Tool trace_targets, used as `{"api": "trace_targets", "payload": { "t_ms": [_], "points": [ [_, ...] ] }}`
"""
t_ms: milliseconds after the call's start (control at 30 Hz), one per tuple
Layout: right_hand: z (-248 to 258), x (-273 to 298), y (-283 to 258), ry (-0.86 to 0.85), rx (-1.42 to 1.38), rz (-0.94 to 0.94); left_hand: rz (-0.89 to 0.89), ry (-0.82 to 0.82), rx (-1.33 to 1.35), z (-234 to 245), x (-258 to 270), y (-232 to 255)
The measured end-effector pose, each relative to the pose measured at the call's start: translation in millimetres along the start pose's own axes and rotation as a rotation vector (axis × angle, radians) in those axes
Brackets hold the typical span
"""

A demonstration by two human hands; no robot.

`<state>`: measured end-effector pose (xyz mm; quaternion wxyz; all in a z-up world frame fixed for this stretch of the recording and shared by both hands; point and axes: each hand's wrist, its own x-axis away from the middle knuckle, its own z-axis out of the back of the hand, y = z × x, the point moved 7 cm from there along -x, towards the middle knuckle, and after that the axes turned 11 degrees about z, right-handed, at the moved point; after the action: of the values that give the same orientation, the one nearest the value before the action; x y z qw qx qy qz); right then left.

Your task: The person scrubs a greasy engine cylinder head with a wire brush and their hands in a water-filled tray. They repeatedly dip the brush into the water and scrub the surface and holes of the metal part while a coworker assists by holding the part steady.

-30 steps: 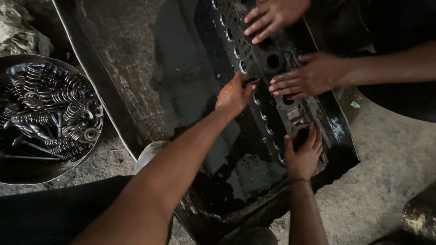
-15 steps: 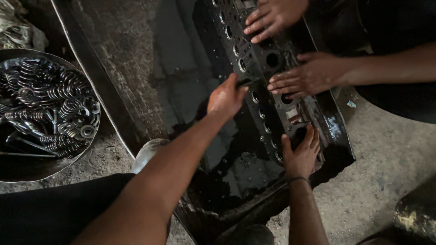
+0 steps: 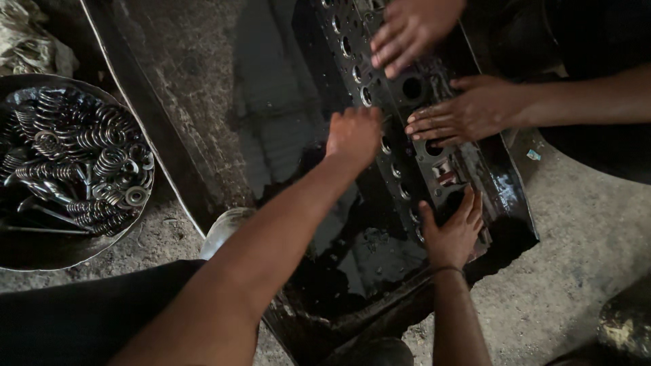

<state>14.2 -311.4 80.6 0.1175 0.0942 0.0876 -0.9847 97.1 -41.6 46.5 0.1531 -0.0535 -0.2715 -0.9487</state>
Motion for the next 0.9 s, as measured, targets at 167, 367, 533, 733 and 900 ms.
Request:
{"api": "trace_targets", "payload": {
  "t_ms": [167, 367, 533, 733, 900],
  "points": [
    [4, -1, -1, -0.033, 0.005, -0.014, -0.082, 0.141, 0.049, 5, 17, -27],
    [1, -3, -1, -0.068, 0.001, -0.049, -0.094, 0.144, 0.114, 22, 35, -76],
    [-1, 0, 0, -0.052, -0.003, -0.048, 0.054, 0.14, 0.182, 16, 29, -103],
    [-2, 1, 0, -0.026, 0.02, -0.018, 0.038, 0.163, 0.244, -7, 9, -96],
    [-1, 1, -1, -0.051, 0.009, -0.038, 0.034, 0.145, 0.228, -20, 2, -88]
  ]
}}
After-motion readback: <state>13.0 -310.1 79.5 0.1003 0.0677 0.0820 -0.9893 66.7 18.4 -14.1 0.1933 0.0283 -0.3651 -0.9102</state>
